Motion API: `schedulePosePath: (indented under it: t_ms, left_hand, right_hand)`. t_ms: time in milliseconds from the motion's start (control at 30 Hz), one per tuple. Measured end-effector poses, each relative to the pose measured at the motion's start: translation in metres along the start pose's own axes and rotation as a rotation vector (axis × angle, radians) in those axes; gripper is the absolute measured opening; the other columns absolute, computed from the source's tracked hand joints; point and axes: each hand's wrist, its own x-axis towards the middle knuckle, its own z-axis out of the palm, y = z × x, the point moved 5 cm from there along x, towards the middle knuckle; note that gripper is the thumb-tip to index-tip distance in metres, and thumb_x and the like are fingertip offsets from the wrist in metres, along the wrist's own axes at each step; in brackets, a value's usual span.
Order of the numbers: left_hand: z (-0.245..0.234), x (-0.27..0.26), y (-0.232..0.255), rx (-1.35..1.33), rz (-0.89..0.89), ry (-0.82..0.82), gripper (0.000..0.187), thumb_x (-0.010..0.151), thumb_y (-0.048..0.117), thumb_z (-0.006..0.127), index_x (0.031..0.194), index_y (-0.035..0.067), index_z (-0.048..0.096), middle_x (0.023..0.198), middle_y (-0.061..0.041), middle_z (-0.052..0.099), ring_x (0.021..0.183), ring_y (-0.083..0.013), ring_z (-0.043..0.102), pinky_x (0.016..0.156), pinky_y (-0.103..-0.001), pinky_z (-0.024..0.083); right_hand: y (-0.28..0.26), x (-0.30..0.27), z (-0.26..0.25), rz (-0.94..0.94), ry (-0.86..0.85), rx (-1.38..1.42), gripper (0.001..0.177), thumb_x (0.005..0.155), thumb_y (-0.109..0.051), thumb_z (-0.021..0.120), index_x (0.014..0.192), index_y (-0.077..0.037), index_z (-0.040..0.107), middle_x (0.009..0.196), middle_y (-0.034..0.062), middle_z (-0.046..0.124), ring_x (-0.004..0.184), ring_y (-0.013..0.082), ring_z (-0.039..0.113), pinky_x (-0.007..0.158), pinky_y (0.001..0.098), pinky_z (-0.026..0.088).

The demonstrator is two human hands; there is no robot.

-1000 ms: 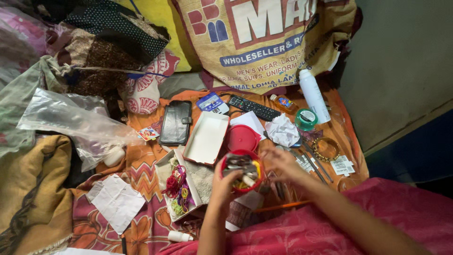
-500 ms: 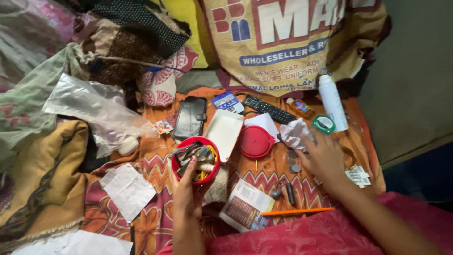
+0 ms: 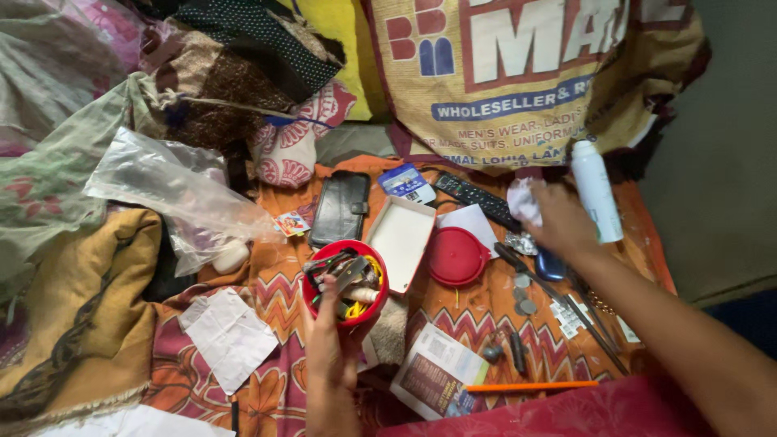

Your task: The person organizes small items on a cluttered bed, picking up a red container and placing various objects like hair ties, a small tool, and a white packet into it. They also handle a box and a crumpled tissue while sorting through the items.

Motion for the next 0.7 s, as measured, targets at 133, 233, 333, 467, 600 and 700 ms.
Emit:
schedulePosePath:
  t_ms: [133,233,333,467,600,700]
  left_hand:
    - [-0.013,-0.005,0.021,-0.038,0.080,0.070,0.075,0.088,0.066,0.054,0.149,0.023,0.043,0.125,-0.009,0.066,0.094,-0.0243,0.068,0.070,-0.042,0.062]
    - [-0.023,-0.010,0.039,0.054,0.170,0.190,0.083,0.084,0.069,0.050,0.154,0.032,0.030,0.131,-0.006,0.063,0.098,-0.0245,0.068,0.070,-0.042,0.061]
    - [-0.030,-0.008,0.052,0.055,0.248,0.182,0.084,0.085,0.069,0.050,0.153,0.021,0.035,0.137,-0.004,0.058,0.107,-0.0232,0.069,0.073,-0.043,0.064]
    - [-0.040,-0.009,0.056,-0.009,0.204,0.190,0.078,0.088,0.067,0.047,0.149,0.019,0.039,0.134,-0.008,0.060,0.105,-0.0287,0.069,0.069,-0.045,0.065]
    - [-0.053,-0.011,0.062,-0.043,0.198,0.217,0.070,0.091,0.060,0.051,0.148,0.021,0.042,0.135,-0.009,0.060,0.109,-0.0261,0.069,0.073,-0.043,0.064]
    - [-0.063,-0.009,0.065,-0.047,0.196,0.254,0.067,0.092,0.062,0.047,0.145,0.022,0.044,0.133,-0.006,0.062,0.106,-0.0240,0.070,0.075,-0.041,0.064]
  right_hand:
    - [-0.039,-0.014,-0.017,-0.108,0.369,-0.314,0.090,0.067,-0.055,0.080,0.141,-0.018,0.047,0.145,0.0186,0.048,0.133,0.0427,0.050,0.098,0.0663,0.039]
    - [-0.081,-0.028,-0.008,-0.288,0.365,-0.176,0.089,0.071,-0.048,0.080,0.149,-0.019,0.047,0.157,0.0212,0.038,0.139,0.0460,0.043,0.102,0.0658,0.034]
    - [-0.145,-0.042,0.009,-0.829,0.389,0.196,0.078,0.073,-0.039,0.074,0.143,-0.013,0.050,0.149,0.0226,0.044,0.132,0.0438,0.049,0.105,0.0599,0.040]
    - [-0.188,-0.041,0.049,-1.074,0.216,0.078,0.030,0.083,-0.018,0.069,0.113,-0.018,0.066,0.121,0.0033,0.069,0.116,0.0231,0.066,0.104,0.0465,0.049]
    - [-0.157,-0.010,0.041,-1.112,0.252,0.094,0.029,0.077,-0.014,0.066,0.106,-0.012,0.069,0.109,0.0034,0.071,0.105,0.0225,0.070,0.095,0.0417,0.050]
    - [-0.111,0.013,0.029,-0.930,0.140,-0.294,0.025,0.079,-0.015,0.067,0.104,-0.018,0.072,0.109,-0.0009,0.071,0.105,0.0208,0.069,0.097,0.0431,0.049]
